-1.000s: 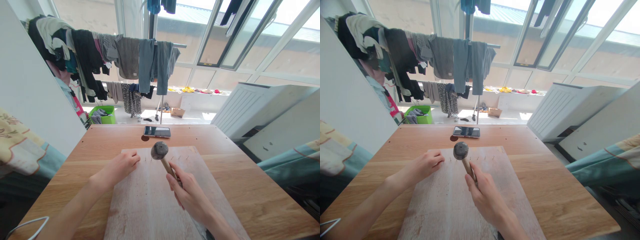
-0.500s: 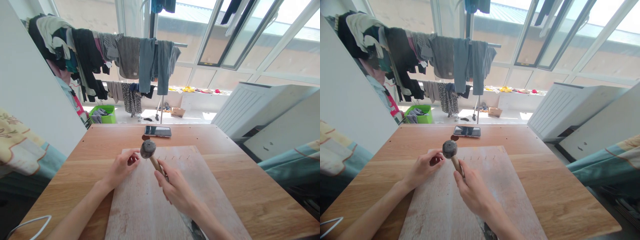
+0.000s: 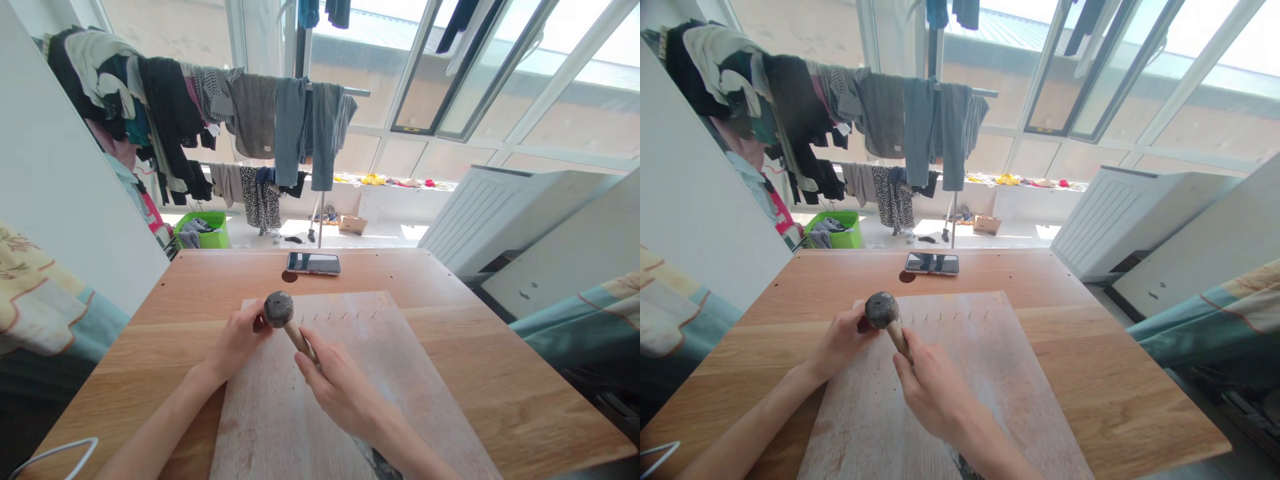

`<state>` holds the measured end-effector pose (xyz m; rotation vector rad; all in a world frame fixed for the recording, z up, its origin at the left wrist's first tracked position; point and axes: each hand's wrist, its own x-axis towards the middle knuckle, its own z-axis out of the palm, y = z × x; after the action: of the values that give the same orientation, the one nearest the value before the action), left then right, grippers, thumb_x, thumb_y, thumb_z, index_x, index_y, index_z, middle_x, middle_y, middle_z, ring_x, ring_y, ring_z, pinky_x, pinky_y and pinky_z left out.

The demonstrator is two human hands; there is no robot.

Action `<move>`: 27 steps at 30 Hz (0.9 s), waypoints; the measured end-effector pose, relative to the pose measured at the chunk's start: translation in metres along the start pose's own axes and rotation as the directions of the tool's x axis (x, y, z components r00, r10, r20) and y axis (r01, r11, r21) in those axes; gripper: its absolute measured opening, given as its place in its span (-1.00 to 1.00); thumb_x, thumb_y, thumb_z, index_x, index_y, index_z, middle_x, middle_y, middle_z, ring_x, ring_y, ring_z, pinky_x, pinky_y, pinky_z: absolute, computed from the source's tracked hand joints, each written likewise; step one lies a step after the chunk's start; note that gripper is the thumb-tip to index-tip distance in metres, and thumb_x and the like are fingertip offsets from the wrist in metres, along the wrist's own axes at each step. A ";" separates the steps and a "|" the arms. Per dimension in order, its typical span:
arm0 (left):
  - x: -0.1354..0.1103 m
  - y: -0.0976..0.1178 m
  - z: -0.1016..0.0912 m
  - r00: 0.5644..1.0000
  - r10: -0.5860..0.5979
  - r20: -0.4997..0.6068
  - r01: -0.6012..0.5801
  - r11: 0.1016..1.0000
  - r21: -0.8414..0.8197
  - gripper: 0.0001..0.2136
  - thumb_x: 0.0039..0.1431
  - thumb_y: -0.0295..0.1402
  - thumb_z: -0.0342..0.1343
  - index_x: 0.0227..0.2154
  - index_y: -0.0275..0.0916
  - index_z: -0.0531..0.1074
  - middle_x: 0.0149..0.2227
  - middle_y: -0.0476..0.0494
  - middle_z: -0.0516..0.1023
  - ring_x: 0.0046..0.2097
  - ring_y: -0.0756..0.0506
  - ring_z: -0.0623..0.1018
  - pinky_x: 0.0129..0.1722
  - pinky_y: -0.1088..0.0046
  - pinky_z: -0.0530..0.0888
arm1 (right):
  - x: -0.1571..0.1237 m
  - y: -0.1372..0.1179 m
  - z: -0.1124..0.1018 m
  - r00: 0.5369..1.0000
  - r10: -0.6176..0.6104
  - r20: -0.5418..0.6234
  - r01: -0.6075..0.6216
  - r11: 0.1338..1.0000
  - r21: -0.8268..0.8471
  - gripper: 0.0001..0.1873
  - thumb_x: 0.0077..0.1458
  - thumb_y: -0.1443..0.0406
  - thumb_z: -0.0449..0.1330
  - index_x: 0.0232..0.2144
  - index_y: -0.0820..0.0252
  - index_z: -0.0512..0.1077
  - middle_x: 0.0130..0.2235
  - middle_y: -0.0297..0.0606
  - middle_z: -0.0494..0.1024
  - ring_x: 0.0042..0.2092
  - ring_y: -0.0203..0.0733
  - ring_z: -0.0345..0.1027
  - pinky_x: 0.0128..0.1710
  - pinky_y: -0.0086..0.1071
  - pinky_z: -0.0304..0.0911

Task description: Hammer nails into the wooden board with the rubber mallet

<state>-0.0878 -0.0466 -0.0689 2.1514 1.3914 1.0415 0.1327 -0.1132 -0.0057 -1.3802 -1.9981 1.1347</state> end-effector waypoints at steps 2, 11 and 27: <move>0.000 0.001 0.000 1.000 -0.005 0.004 0.005 1.000 -0.005 -0.86 0.09 -0.51 0.06 -0.30 -0.19 0.42 -0.46 0.06 0.42 -0.45 0.00 0.42 -0.43 0.56 0.37 | 0.000 0.001 0.001 1.000 0.003 -0.002 -0.003 1.000 -0.002 -0.66 0.35 0.23 0.01 0.07 0.19 0.41 -0.45 -0.39 0.39 -0.40 -0.22 0.25 -0.37 -0.36 0.10; 0.002 0.009 -0.004 0.999 -0.041 0.029 0.042 0.999 -0.026 -0.88 0.16 -0.41 0.07 -0.25 -0.20 0.46 -0.44 0.04 0.48 -0.42 0.00 0.46 -0.36 0.54 0.45 | -0.006 0.005 0.001 0.999 0.030 -0.021 -0.028 0.996 0.088 -0.68 0.35 0.18 0.03 0.05 0.13 0.41 -0.45 -0.43 0.35 -0.48 -0.31 0.24 -0.46 -0.42 0.16; -0.013 0.021 -0.015 0.999 0.040 0.020 -0.043 0.975 0.218 -0.69 0.31 -0.25 0.04 0.07 -0.17 0.36 0.04 -0.20 0.53 0.04 -0.20 0.55 0.02 0.19 0.54 | -0.105 0.074 -0.010 0.845 0.526 -0.096 -0.369 0.704 0.607 -0.28 0.11 -0.23 0.18 0.06 0.15 0.30 -0.46 -0.36 0.54 -0.67 -0.30 0.30 -0.74 -0.46 0.13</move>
<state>-0.0894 -0.0685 -0.0503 2.3475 1.5220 0.9218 0.2215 -0.1940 -0.0525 -1.6104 -1.0025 1.5047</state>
